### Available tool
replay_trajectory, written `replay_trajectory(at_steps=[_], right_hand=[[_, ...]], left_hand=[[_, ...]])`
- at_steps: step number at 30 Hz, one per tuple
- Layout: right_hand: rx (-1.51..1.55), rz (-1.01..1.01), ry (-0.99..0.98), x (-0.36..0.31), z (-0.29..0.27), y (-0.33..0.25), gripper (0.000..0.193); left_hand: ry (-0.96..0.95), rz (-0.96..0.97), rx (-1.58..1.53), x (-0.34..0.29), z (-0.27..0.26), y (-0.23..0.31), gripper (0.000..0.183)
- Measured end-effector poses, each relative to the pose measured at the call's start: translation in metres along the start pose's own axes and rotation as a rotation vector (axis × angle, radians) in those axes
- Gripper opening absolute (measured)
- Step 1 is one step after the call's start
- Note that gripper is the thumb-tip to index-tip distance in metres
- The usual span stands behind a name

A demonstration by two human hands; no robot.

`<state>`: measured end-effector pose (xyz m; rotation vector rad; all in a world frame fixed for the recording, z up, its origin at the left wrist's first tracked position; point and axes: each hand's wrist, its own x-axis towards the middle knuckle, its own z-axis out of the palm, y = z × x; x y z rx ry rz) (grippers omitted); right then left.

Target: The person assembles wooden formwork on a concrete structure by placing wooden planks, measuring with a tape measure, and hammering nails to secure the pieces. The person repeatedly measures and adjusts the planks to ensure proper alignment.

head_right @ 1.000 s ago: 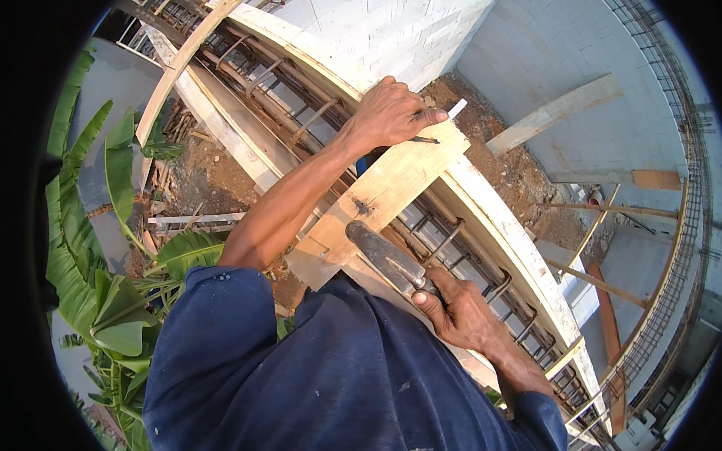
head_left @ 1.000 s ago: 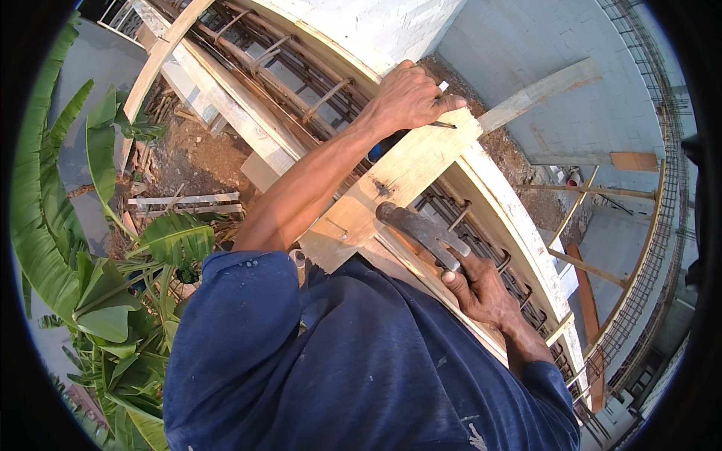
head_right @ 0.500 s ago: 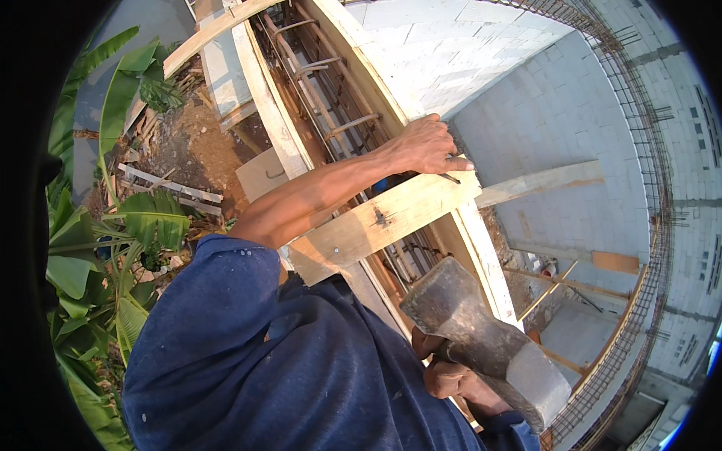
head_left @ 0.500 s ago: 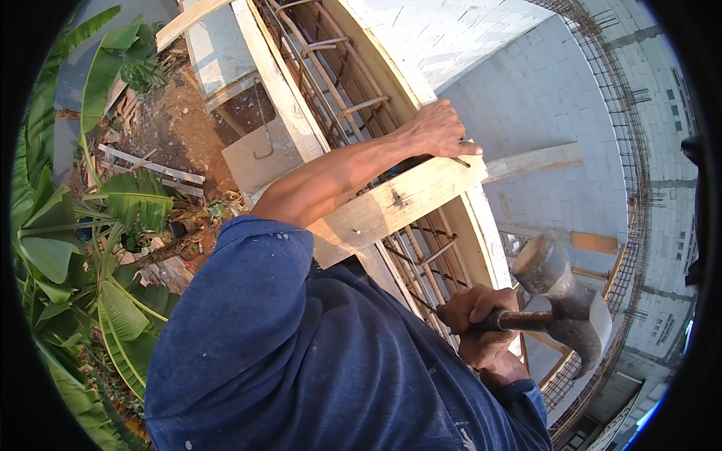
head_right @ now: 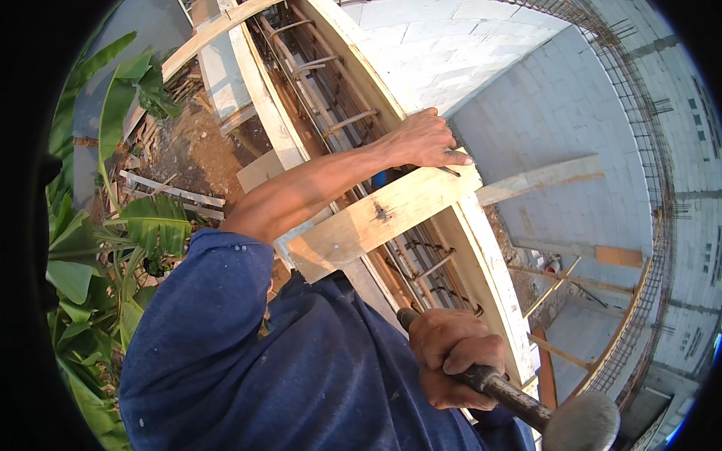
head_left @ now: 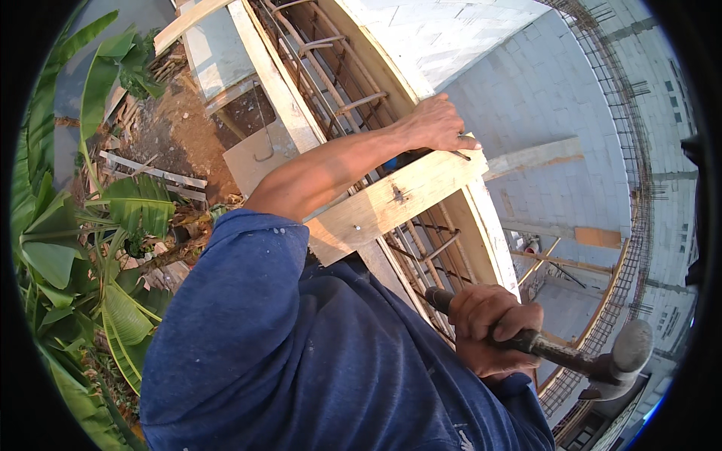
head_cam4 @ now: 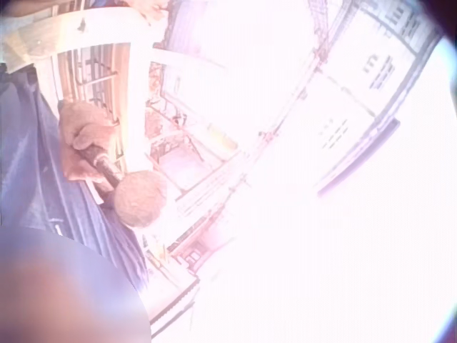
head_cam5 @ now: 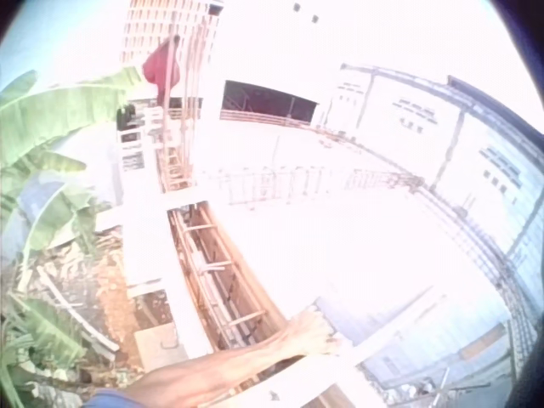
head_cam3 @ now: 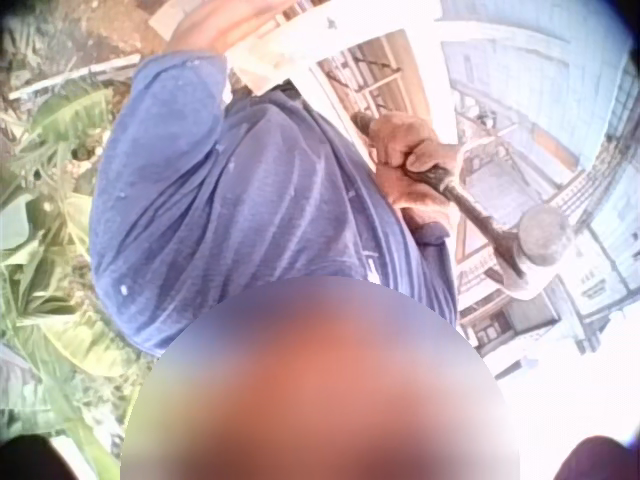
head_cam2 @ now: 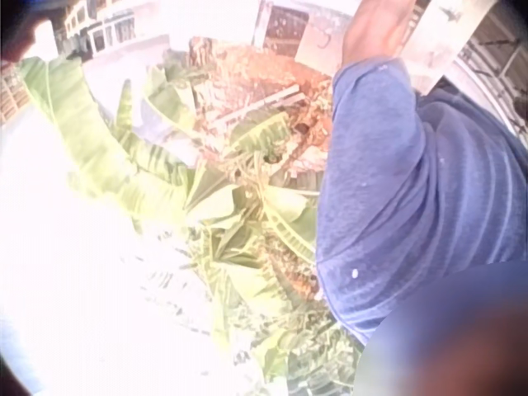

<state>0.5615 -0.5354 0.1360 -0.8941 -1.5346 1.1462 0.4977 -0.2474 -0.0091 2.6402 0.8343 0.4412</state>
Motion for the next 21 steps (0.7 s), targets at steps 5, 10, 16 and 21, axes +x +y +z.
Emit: replay_trajectory(at_steps=[5,10,16,21], right_hand=[[-0.645,0.602,-0.335,0.004,0.005,0.012,0.039],[0.226,-0.327,0.317,0.004,-0.001,-0.014,0.050],[-0.651,0.703,-0.237,0.000,0.008,0.019,0.046],[0.173,-0.187,0.220,-0.001,-0.001,0.003,0.034]], left_hand=[[0.001,-0.017,0.036,0.001,-0.002,-0.002,0.077],[0.039,-0.010,-0.046,-0.001,0.003,0.002,0.075],[-0.002,0.015,-0.004,0.000,0.001,0.004,0.078],[0.044,0.026,-0.060,-0.003,-0.001,0.002,0.077]])
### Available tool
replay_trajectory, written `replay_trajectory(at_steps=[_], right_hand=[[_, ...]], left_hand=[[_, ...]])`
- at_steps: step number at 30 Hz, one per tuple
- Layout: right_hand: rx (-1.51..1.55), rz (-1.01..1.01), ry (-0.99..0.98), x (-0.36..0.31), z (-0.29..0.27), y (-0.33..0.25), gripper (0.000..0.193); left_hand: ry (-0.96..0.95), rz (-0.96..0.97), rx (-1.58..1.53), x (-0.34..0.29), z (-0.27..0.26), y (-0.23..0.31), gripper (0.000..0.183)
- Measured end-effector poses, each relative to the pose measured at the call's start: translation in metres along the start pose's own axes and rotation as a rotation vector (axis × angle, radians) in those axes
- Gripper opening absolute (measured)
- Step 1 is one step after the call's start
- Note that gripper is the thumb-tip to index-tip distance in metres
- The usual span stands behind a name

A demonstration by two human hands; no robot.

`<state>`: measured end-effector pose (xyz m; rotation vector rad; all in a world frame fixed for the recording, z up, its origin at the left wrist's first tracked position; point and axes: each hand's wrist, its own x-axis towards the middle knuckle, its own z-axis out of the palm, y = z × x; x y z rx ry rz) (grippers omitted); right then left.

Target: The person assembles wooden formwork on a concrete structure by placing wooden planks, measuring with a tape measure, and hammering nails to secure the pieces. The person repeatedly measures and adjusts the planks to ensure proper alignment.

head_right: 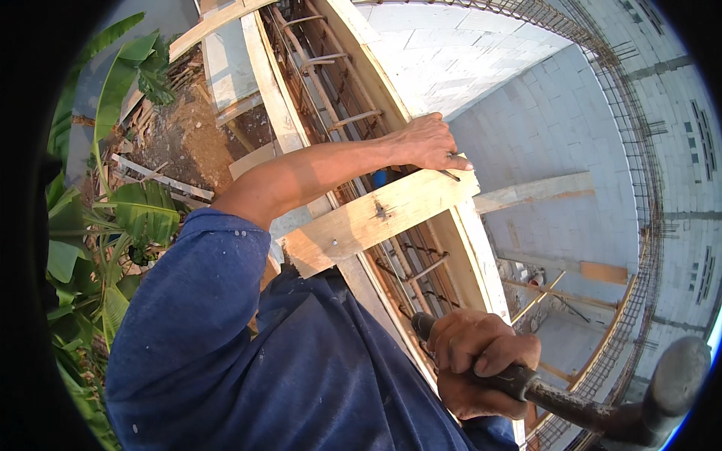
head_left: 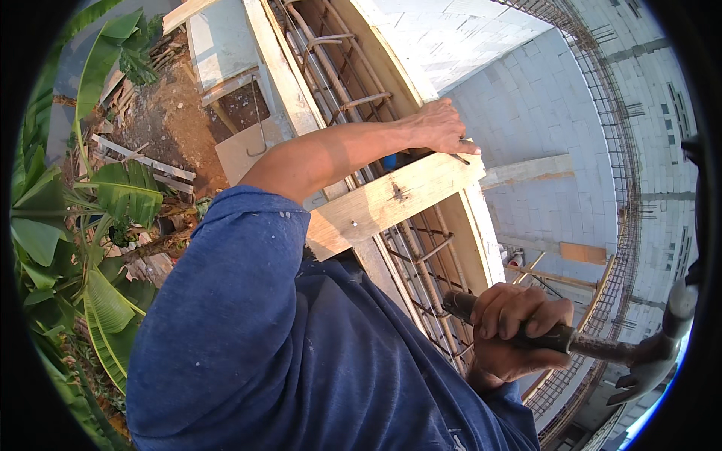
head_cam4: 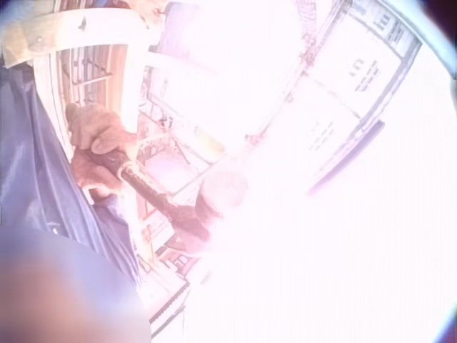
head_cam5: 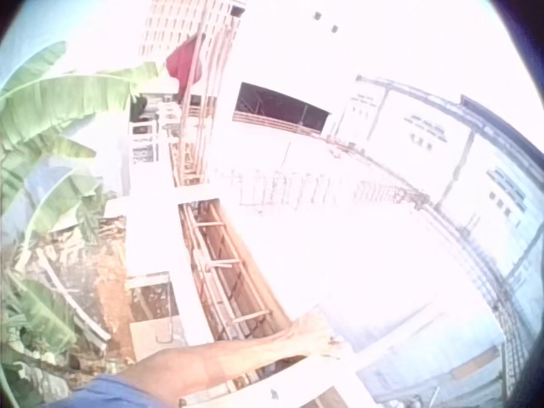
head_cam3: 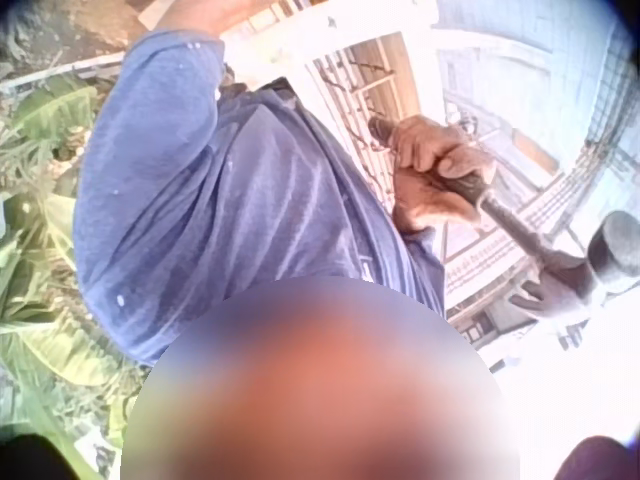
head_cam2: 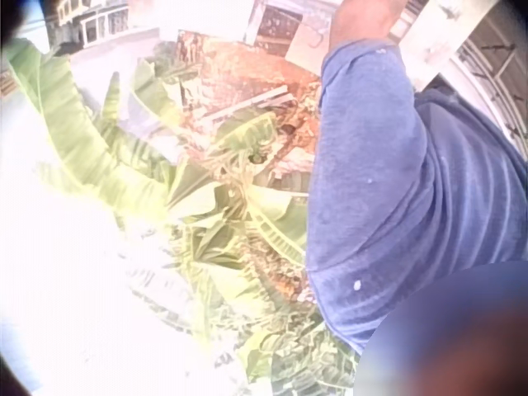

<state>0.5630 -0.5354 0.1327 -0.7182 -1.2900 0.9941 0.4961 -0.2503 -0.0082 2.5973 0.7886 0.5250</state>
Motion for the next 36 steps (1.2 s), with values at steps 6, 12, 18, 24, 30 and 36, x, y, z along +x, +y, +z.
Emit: replay_trajectory(at_steps=[6,12,18,24,30,36], right_hand=[[-1.029,0.753,-0.536,-0.003,0.008,0.026,0.035],[-0.033,-0.013,-0.258,-0.023,-0.003,0.037,0.044],[-0.851,0.500,-0.334,-0.028,-0.002,0.035,0.060],[-0.525,0.220,0.129,-0.026,-0.031,0.030,0.060],[-0.422,0.512,0.269,-0.010,-0.045,0.062,0.037],[-0.342,0.555,0.432,0.007,-0.025,0.082,0.031]], left_hand=[[0.041,0.085,-0.011,0.001,0.011,0.002,0.082],[-0.009,0.064,0.019,0.002,0.006,-0.008,0.082],[-0.096,0.017,0.095,0.004,0.002,-0.003,0.080],[0.575,0.012,-0.356,-0.062,-0.062,-0.009,0.058],[0.986,-0.498,-0.308,-0.232,-0.107,-0.023,0.027],[0.251,-0.155,-0.036,-0.175,-0.072,-0.015,0.019]])
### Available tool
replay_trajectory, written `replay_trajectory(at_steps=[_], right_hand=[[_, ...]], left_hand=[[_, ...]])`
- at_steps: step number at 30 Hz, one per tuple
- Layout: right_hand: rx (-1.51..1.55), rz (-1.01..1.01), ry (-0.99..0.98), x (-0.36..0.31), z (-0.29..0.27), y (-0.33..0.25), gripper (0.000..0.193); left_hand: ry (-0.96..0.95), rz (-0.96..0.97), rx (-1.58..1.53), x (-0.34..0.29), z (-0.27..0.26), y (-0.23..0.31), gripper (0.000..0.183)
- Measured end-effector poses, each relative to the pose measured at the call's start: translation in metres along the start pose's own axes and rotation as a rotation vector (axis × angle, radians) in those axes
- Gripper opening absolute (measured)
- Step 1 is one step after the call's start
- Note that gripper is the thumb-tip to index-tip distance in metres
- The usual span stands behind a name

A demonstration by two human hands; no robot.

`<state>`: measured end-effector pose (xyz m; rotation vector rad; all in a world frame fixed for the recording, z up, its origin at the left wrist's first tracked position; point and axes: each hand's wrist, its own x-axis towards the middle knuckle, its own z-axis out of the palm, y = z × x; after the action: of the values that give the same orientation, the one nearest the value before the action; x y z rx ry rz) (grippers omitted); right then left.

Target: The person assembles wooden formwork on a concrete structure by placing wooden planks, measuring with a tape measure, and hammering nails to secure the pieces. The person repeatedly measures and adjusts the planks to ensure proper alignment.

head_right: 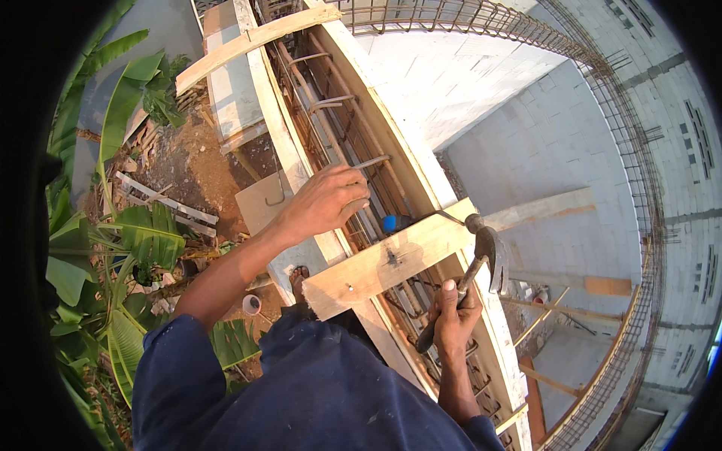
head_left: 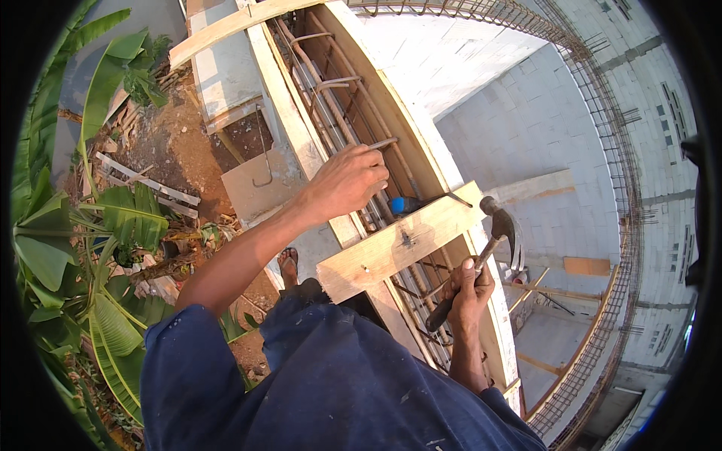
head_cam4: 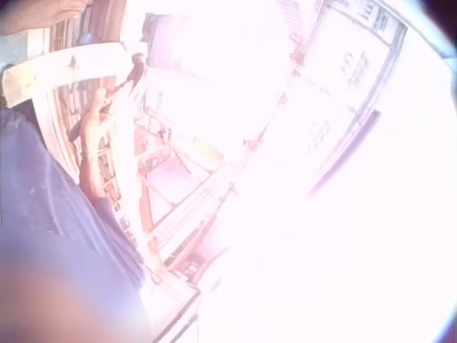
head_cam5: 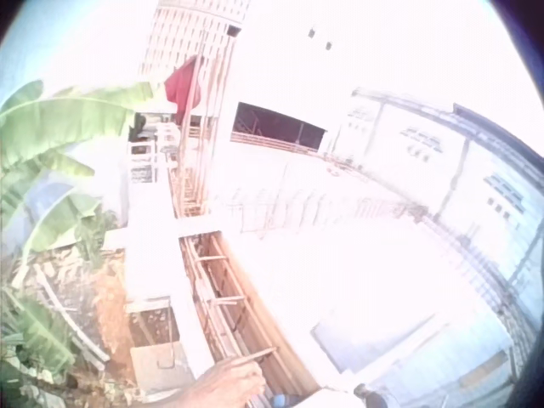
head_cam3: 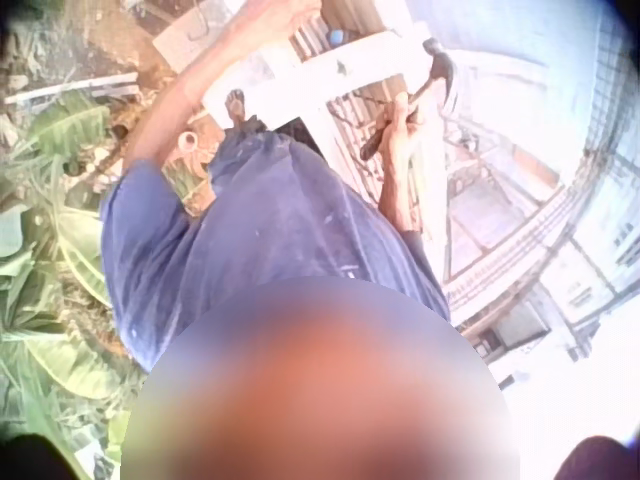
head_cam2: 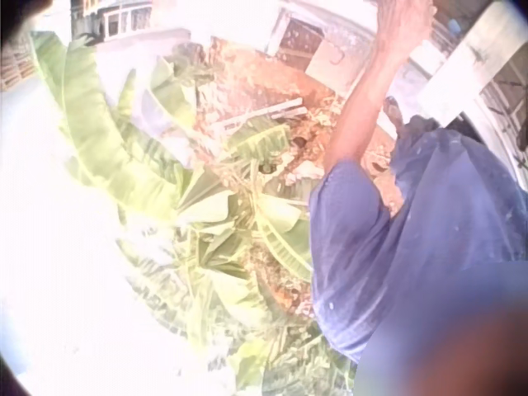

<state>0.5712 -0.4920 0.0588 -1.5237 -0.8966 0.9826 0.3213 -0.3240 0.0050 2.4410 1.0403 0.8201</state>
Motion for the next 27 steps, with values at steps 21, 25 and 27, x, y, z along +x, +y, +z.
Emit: replay_trajectory(at_steps=[21,25,27], right_hand=[[-0.241,0.088,0.427,-0.042,0.029,0.006,0.024],[-0.361,0.220,0.380,-0.006,0.017,0.005,0.026],[-0.389,0.194,0.354,0.007,0.011,0.009,0.036]], left_hand=[[-0.623,0.167,0.014,0.084,0.068,-0.016,0.030],[-0.618,0.116,0.093,0.083,0.062,-0.023,0.027],[-0.692,0.163,0.115,0.086,0.062,-0.024,0.038]])
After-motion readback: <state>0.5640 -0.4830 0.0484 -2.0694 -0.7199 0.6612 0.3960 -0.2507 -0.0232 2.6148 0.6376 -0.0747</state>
